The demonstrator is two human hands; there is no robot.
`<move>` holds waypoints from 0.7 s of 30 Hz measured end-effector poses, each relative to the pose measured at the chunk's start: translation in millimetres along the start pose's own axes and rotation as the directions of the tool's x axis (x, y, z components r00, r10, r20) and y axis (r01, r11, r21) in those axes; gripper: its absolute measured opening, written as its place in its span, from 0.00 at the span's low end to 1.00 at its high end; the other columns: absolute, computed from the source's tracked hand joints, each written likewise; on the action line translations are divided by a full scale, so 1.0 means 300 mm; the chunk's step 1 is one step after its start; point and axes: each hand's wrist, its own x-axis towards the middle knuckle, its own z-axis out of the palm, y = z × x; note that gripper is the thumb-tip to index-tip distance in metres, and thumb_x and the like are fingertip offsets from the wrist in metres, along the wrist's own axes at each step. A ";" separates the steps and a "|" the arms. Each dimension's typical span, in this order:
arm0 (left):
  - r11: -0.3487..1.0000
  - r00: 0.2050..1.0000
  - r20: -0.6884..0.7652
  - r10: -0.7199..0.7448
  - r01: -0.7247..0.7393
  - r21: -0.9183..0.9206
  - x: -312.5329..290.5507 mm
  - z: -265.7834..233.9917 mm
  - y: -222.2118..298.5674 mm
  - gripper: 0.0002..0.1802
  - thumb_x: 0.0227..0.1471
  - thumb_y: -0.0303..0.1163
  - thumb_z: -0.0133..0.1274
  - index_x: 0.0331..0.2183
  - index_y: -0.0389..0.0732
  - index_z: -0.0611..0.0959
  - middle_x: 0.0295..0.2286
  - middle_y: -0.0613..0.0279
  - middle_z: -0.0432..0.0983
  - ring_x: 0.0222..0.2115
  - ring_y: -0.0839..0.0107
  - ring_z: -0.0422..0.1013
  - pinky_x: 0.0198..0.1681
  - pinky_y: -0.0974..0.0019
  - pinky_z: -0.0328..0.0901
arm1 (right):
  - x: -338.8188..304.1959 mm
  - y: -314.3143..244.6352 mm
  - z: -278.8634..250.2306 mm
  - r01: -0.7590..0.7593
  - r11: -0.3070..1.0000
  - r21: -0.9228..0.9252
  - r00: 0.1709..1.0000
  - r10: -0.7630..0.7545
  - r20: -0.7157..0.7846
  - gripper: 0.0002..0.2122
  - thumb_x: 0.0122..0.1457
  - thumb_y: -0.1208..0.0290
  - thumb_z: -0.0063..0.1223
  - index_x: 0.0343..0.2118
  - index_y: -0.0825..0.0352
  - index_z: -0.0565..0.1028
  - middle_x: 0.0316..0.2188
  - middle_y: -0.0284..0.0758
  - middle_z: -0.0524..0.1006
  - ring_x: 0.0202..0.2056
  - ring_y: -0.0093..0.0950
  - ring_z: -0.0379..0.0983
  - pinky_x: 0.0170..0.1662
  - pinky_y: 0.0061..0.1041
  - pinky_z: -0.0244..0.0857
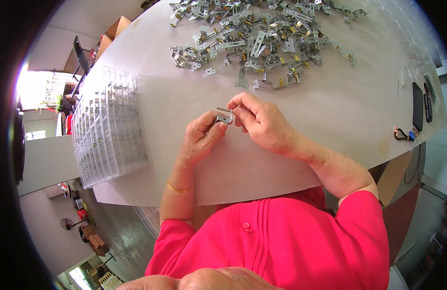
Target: The person assembles small metal components by fitting pins into metal brackets by hand, placing the assembled parts into compartments of a clear plastic tray.
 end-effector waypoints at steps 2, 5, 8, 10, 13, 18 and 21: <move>0.998 1.000 -0.009 0.014 -0.014 0.061 0.001 -0.001 -0.005 0.09 0.58 0.33 0.57 0.34 0.36 0.79 0.19 0.64 0.65 0.19 0.76 0.59 0.22 0.69 0.57 | 0.002 0.000 -0.003 -0.080 0.993 0.083 0.997 0.079 0.019 0.05 0.68 0.73 0.46 0.42 0.66 0.73 0.27 0.29 0.75 0.28 0.17 0.70 0.33 0.20 0.67; 0.994 0.999 -0.015 0.047 -0.045 0.100 0.000 -0.002 -0.006 0.10 0.56 0.32 0.59 0.31 0.35 0.77 0.19 0.62 0.64 0.18 0.74 0.59 0.22 0.67 0.56 | 0.005 0.009 -0.013 -0.090 0.984 0.154 0.994 0.078 0.082 0.07 0.68 0.72 0.45 0.43 0.66 0.73 0.29 0.28 0.75 0.29 0.17 0.71 0.35 0.19 0.68; 0.989 0.997 0.026 0.070 -0.072 0.127 -0.004 -0.003 0.000 0.09 0.57 0.33 0.58 0.32 0.37 0.80 0.19 0.68 0.65 0.20 0.80 0.58 0.23 0.71 0.55 | 0.003 0.010 -0.016 -0.090 0.990 0.107 0.990 0.077 0.118 0.06 0.67 0.71 0.48 0.43 0.65 0.74 0.28 0.26 0.74 0.30 0.15 0.69 0.35 0.18 0.66; 0.988 0.996 0.035 0.086 -0.090 0.130 -0.004 -0.001 0.006 0.09 0.56 0.31 0.59 0.30 0.36 0.79 0.18 0.67 0.64 0.20 0.79 0.56 0.22 0.70 0.54 | 0.003 0.029 -0.016 -0.037 0.995 0.092 0.995 0.027 0.100 0.05 0.66 0.72 0.49 0.41 0.65 0.75 0.28 0.24 0.73 0.30 0.13 0.68 0.35 0.17 0.65; 0.994 0.997 0.054 0.062 -0.066 0.084 -0.007 0.000 0.010 0.09 0.56 0.30 0.59 0.28 0.36 0.78 0.18 0.67 0.64 0.19 0.79 0.56 0.22 0.70 0.53 | 0.005 0.025 -0.023 -0.044 0.997 0.064 0.992 0.036 0.123 0.05 0.64 0.74 0.51 0.40 0.65 0.76 0.27 0.22 0.73 0.30 0.12 0.68 0.35 0.16 0.64; 0.992 0.995 0.058 0.085 -0.090 0.086 -0.008 0.006 0.010 0.09 0.54 0.29 0.60 0.28 0.36 0.77 0.18 0.66 0.63 0.18 0.77 0.56 0.21 0.69 0.53 | 0.004 0.020 -0.027 -0.039 0.998 0.049 0.990 0.031 0.138 0.05 0.63 0.75 0.51 0.40 0.65 0.76 0.26 0.23 0.73 0.31 0.13 0.69 0.35 0.16 0.64; 0.987 0.991 0.077 0.110 -0.118 0.111 -0.009 0.007 0.009 0.09 0.53 0.28 0.60 0.28 0.35 0.78 0.17 0.65 0.63 0.18 0.77 0.56 0.21 0.69 0.54 | 0.006 0.031 -0.028 0.005 1.000 0.026 0.989 -0.009 0.147 0.04 0.63 0.76 0.53 0.39 0.65 0.76 0.30 0.26 0.74 0.33 0.15 0.70 0.37 0.18 0.66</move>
